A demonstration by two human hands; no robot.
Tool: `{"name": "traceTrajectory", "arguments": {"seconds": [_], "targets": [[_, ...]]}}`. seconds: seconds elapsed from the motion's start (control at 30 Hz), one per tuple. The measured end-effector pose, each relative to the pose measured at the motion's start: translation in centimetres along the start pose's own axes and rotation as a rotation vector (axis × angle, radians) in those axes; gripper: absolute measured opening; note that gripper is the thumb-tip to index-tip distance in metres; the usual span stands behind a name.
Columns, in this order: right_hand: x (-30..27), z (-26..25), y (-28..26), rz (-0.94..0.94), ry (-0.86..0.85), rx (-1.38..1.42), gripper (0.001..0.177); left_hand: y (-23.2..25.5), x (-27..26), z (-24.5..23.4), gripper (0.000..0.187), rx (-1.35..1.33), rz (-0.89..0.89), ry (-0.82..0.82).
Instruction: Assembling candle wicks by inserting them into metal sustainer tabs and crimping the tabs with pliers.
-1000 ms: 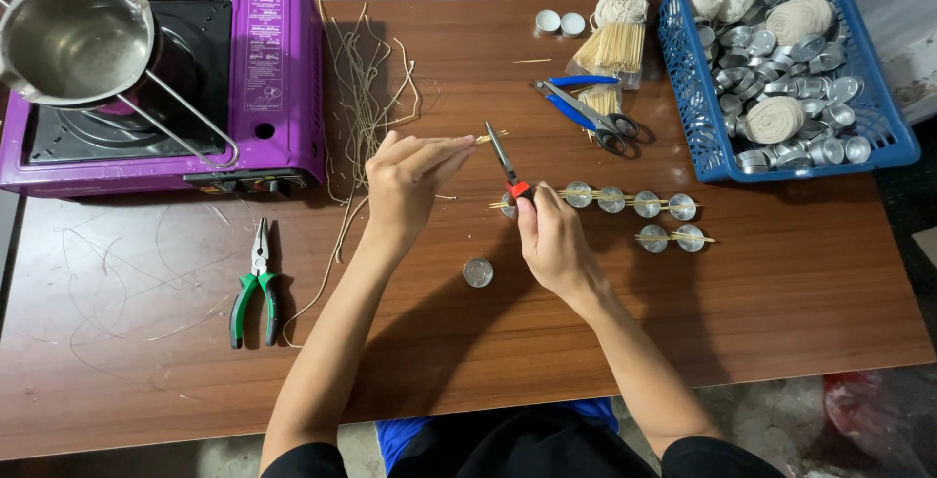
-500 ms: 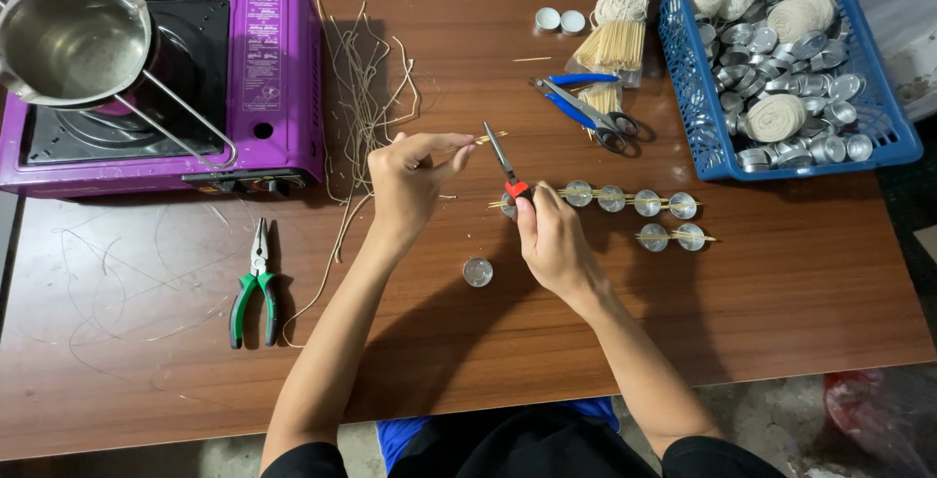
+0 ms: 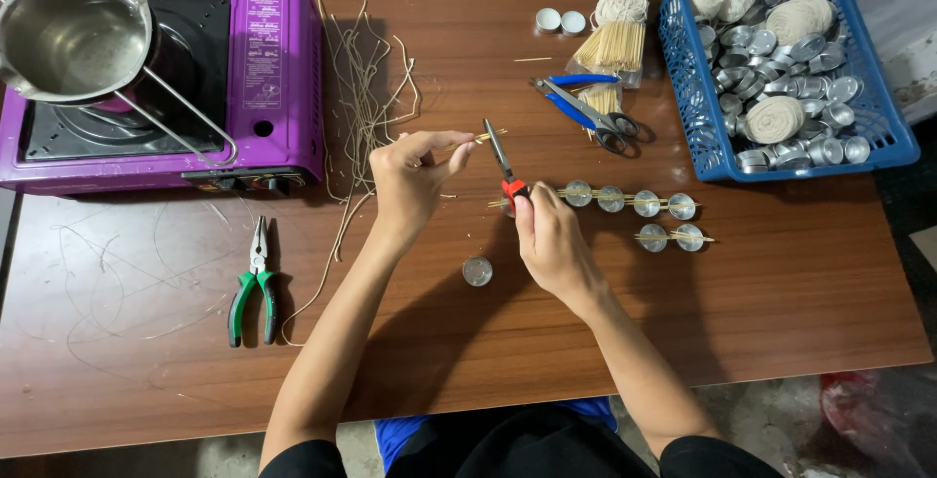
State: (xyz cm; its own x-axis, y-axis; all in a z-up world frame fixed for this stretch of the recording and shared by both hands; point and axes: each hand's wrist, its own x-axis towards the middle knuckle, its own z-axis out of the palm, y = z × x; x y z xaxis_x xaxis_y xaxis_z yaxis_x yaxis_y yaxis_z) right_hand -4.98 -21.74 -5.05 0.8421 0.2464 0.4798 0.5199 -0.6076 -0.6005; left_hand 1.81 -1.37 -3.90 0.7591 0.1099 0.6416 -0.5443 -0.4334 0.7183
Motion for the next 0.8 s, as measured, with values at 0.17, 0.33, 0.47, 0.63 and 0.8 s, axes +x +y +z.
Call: {"name": "traceTrajectory", "arguments": {"seconds": [0.17, 0.33, 0.47, 0.63, 0.8], "targets": [[-0.3, -0.3, 0.6, 0.004, -0.003, -0.014, 0.031, 1.8, 0.6, -0.9, 0.020, -0.005, 0.040, 0.006], [1.1, -3.3, 1.2, -0.008, 0.029, -0.048, 0.033, 1.8, 0.9, -2.0, 0.023, 0.022, 0.111, 0.036], [4.1, -3.9, 3.9, -0.064, 0.019, -0.214, 0.035, 2.9, 0.4, -2.6, 0.030, 0.066, 0.264, 0.091], [8.1, 1.1, 11.0, -0.139, 0.000, -0.527, 0.042, 2.8, -0.9, -2.7, 0.032, 0.082, 0.313, 0.116], [10.3, 5.8, 14.0, -0.354, 0.047, -0.812, 0.036, 2.5, -1.3, -2.2, 0.029, 0.052, 0.270, 0.107]]}}
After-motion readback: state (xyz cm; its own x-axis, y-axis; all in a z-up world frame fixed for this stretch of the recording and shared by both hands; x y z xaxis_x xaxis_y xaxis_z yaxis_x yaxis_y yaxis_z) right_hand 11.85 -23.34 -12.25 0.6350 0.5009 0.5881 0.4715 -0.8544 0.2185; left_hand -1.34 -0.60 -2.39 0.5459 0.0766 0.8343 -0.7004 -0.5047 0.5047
